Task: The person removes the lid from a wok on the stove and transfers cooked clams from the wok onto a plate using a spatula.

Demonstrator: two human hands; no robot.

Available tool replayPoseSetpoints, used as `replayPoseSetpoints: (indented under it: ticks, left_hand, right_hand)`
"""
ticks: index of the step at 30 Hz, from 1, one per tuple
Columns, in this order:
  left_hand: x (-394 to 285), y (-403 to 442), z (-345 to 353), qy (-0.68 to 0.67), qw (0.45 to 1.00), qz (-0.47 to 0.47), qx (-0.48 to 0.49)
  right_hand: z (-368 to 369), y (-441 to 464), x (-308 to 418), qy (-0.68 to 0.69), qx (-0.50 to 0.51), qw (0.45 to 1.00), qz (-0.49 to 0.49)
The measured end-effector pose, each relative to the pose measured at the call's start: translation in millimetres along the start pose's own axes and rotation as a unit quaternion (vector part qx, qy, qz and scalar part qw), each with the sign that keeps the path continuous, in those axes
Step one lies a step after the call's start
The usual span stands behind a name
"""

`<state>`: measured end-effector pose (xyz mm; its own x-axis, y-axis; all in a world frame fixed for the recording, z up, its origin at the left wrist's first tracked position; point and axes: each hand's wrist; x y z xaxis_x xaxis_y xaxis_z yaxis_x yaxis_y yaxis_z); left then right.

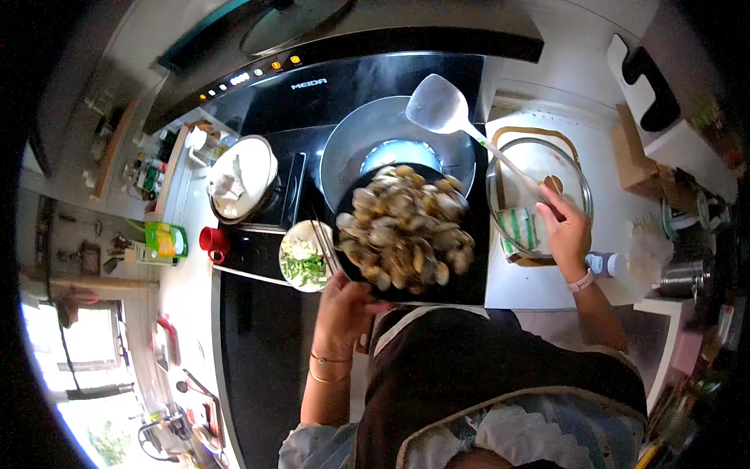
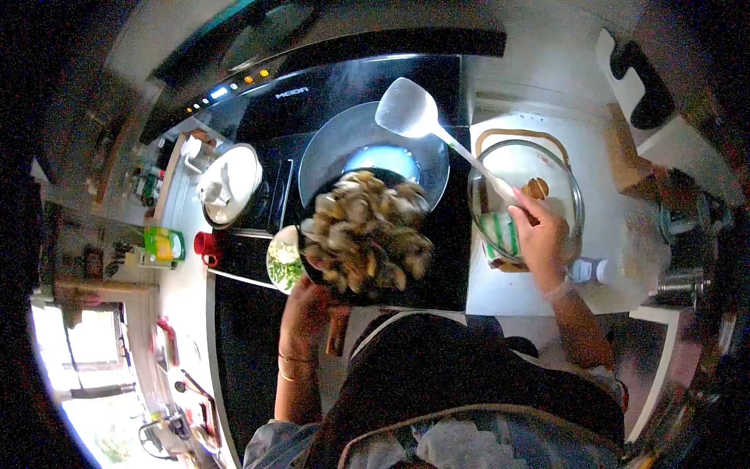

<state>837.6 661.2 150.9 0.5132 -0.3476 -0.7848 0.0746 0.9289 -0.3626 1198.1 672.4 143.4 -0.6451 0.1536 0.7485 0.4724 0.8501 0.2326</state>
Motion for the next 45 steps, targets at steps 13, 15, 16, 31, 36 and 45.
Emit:
replayPoseSetpoints:
  ticks: [13,15,16,31,36,45]
  left_hand:
    - [121,-15,35,0.041,0.977,-0.18,0.103]
    - [141,-5,19,0.041,0.98,-0.177,0.086]
    - [147,2,15,0.044,0.981,-0.16,0.097]
    - [136,34,-76,0.15,0.975,-0.164,0.026]
    - [91,74,-139,0.707,0.625,0.33,-0.004]
    - [74,142,-153,0.801,0.395,0.378,0.244]
  right_hand:
    - [3,91,29,-0.22,0.097,0.945,-0.222]
    - [0,95,46,-0.244,0.11,0.935,-0.231]
    - [2,97,55,-0.268,0.114,0.926,-0.24]
    - [15,81,61,-0.21,0.13,0.955,-0.164]
    - [3,60,65,-0.167,0.1,0.976,-0.096]
    - [-16,24,57,-0.144,0.054,0.986,-0.062]
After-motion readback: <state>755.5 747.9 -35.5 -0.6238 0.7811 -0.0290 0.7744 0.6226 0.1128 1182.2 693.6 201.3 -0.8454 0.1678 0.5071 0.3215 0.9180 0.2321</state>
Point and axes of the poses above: each hand's wrist, its own y-axis towards the middle knuckle, its own z-axis out of the palm, x = y × z, and after that the axes turned 12 degrees about z, right-handed
